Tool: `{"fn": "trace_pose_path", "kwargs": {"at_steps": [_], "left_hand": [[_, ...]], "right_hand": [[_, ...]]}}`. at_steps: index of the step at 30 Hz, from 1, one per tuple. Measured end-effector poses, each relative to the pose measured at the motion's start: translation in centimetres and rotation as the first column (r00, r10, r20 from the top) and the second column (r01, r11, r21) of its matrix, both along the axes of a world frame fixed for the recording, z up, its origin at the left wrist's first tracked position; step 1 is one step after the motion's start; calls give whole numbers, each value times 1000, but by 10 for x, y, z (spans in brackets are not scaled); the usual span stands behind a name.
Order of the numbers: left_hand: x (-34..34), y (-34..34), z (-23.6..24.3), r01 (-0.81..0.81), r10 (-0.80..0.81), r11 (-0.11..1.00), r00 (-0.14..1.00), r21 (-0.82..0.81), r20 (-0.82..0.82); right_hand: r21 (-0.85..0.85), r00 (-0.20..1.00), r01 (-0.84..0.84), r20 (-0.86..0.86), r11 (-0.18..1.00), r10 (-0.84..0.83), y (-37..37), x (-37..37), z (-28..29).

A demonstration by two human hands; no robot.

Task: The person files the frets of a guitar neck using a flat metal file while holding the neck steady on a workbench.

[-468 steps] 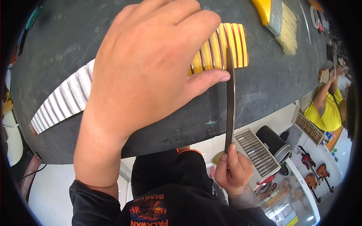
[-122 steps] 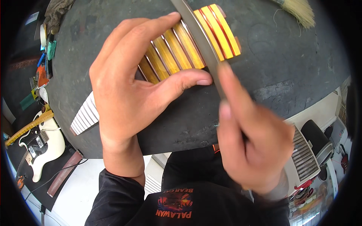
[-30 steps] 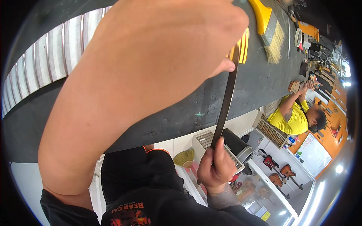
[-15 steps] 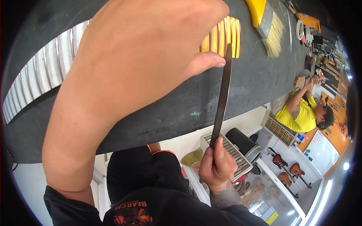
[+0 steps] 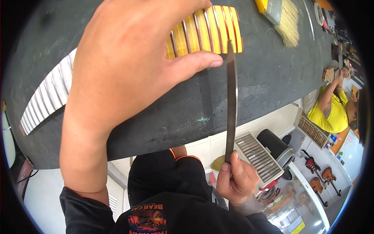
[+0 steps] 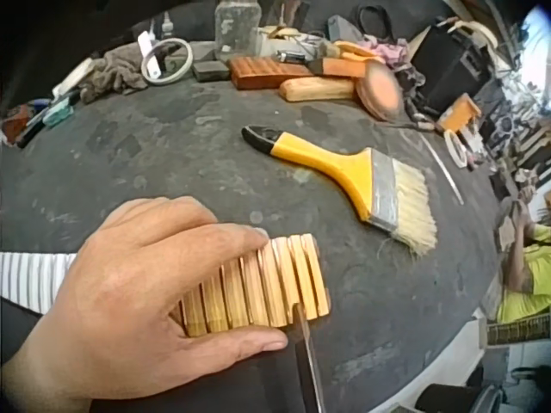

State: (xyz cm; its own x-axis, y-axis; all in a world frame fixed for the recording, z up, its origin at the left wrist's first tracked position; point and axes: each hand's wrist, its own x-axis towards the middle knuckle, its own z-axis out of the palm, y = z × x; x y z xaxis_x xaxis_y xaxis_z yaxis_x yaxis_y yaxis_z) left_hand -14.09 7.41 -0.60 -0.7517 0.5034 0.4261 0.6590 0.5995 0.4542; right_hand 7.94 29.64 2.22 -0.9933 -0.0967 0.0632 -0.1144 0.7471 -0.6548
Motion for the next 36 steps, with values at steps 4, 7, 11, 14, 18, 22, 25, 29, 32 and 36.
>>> {"fn": "trace_pose_path", "kwargs": {"at_steps": [4,7,11,14,18,22,25,29,32,36], "left_hand": [[-1,1,0,9,-10,1000,1000,-12,-6],[-1,-1,-1,12,-12,1000,1000,-14,-11],[-2,-2,-3,14,-14,1000,1000,-13,-20],[-3,2,-3,17,-17,1000,999,-2,-33],[-11,4,-2,-7,5,1000,997,-22,-76],[-14,-3,1,2,-4,993,1000,-122,-18],[-6,-7,0,-20,25,995,998,-99,51],[-3,-8,-1,-14,24,995,994,-94,102],[-6,-6,1,7,0,996,997,-92,83],[-9,-4,2,23,-17,997,996,-68,88]], "right_hand": [[-21,998,-8,55,1000,10,2,8,-3],[-7,999,-2,49,1000,2,0,10,-3],[30,1000,0,20,1000,-1,-10,0,4],[50,1000,3,31,999,-5,-17,-28,10],[42,1000,-18,-18,999,19,-25,-87,0],[73,1000,-30,-4,997,30,-27,-115,-5],[28,999,-15,-39,1000,16,-22,-95,-8],[3,999,-28,-17,1000,28,-16,-38,-7],[-15,999,-42,-23,999,41,-15,-21,-3],[18,999,-18,-26,1000,19,-19,-56,-3]]}}
